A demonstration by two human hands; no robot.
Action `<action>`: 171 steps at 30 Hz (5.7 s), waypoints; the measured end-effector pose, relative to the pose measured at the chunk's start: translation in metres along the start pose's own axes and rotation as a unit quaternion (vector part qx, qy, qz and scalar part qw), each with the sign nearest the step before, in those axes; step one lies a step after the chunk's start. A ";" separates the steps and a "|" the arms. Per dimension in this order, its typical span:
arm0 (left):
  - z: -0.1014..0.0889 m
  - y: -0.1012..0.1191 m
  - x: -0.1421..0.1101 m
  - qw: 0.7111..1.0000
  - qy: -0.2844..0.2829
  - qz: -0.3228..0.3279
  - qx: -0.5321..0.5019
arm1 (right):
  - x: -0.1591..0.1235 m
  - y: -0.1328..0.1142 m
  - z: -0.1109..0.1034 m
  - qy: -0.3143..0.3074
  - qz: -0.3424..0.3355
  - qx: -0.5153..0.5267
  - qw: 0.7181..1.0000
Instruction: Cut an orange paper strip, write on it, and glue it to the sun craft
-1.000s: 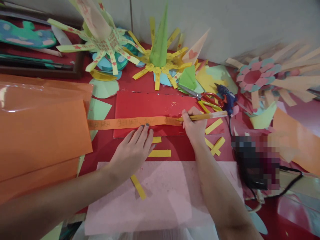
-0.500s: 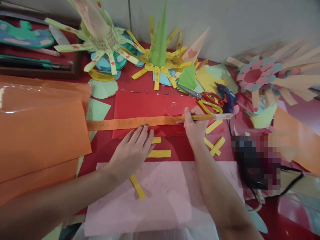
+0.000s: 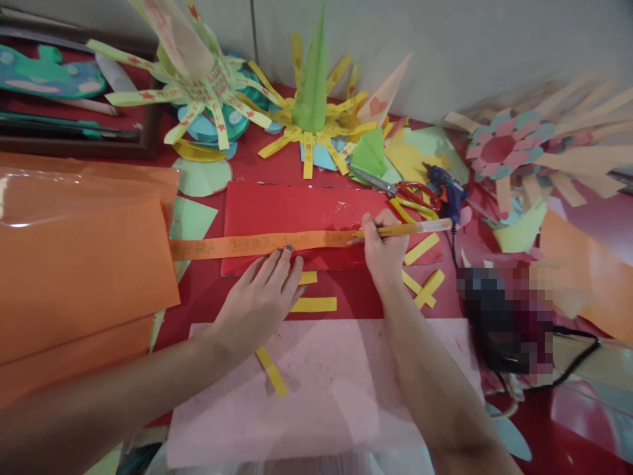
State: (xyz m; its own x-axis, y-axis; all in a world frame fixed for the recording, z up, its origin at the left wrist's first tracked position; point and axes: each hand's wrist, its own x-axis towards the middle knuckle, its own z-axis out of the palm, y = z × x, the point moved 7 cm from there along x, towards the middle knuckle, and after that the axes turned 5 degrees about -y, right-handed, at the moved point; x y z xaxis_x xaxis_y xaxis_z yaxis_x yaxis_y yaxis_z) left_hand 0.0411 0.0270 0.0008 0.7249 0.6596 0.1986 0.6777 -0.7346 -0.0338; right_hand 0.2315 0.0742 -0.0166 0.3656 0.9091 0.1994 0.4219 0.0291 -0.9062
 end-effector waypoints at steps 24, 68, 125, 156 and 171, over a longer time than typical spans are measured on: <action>0.008 -0.002 0.000 0.999 -0.032 -0.020 -0.017 | 0.001 0.000 -0.019 0.084 0.017 -0.043 0.995; -0.095 -0.091 -0.056 0.569 0.295 -0.399 -0.656 | 0.161 -0.103 0.074 -0.171 0.014 0.016 0.985; -0.062 -0.101 0.081 0.909 0.202 -0.263 -0.250 | 0.044 -0.071 -0.049 -0.029 -0.039 -0.125 0.991; -0.004 -0.016 0.063 0.969 -0.183 0.165 0.004 | -0.044 -0.040 -0.003 -0.366 -0.134 -0.155 0.908; 0.001 -0.020 0.068 0.970 -0.199 0.098 -0.094 | -0.029 -0.044 -0.006 -0.370 -0.151 -0.203 0.894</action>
State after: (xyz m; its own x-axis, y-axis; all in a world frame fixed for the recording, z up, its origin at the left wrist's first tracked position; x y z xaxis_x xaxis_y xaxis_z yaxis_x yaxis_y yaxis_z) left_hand 0.0763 0.0868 0.0138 0.8537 0.4853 -0.1889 0.5140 -0.8437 0.1547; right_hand 0.2073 0.0435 0.0201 -0.4009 0.9158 -0.0258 0.7300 0.3023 -0.6129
